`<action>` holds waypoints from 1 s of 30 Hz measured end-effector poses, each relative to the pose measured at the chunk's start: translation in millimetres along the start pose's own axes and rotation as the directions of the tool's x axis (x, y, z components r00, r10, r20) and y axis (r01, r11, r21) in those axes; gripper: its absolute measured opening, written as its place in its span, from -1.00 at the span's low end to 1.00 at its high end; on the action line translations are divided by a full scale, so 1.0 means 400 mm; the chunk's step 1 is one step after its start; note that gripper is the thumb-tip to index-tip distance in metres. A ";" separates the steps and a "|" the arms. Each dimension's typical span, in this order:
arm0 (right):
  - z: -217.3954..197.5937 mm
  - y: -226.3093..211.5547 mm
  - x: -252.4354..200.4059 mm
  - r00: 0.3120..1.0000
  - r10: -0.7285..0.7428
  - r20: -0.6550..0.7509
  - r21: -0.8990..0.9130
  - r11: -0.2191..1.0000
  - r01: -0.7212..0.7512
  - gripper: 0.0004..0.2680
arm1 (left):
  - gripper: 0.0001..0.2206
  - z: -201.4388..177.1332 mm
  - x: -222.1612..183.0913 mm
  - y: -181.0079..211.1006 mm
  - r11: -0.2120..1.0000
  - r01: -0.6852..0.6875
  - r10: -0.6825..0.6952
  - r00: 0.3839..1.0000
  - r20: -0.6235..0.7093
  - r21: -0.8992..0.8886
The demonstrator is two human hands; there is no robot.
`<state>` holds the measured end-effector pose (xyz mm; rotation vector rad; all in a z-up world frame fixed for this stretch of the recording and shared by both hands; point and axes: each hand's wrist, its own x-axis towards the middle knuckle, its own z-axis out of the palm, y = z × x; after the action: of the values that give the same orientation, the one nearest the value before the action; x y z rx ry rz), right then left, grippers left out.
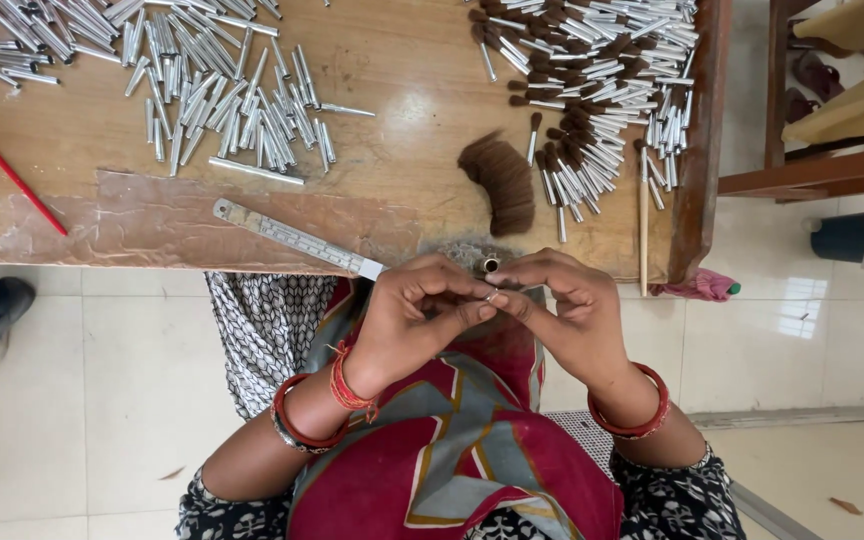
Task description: Assembling small brushes by inserting bundles of fibers into metal tubes and measuring the results with a ruler.
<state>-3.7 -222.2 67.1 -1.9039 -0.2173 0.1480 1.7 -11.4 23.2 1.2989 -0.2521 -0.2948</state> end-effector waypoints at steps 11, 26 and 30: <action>0.011 -0.014 -0.013 0.997 0.007 -0.077 0.029 1.000 -0.005 -0.95 | -0.84 0.013 -0.009 -0.020 1.000 0.007 -0.007 1.000 0.010 0.003; 0.026 -0.041 -0.007 0.998 -0.017 -0.059 -0.059 0.998 0.013 -0.92 | -0.76 0.017 -0.023 -0.028 0.991 -0.106 0.106 0.994 -0.009 -0.087; 0.032 -0.010 -0.030 1.000 0.002 -0.023 -0.128 0.992 -0.005 -0.94 | -0.65 0.012 -0.041 -0.013 0.856 -0.354 0.380 0.925 0.006 0.377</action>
<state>-18.5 -211.9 66.4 -2.0329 -0.2123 0.1167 -15.5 -11.2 19.1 1.5988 -0.5091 0.1351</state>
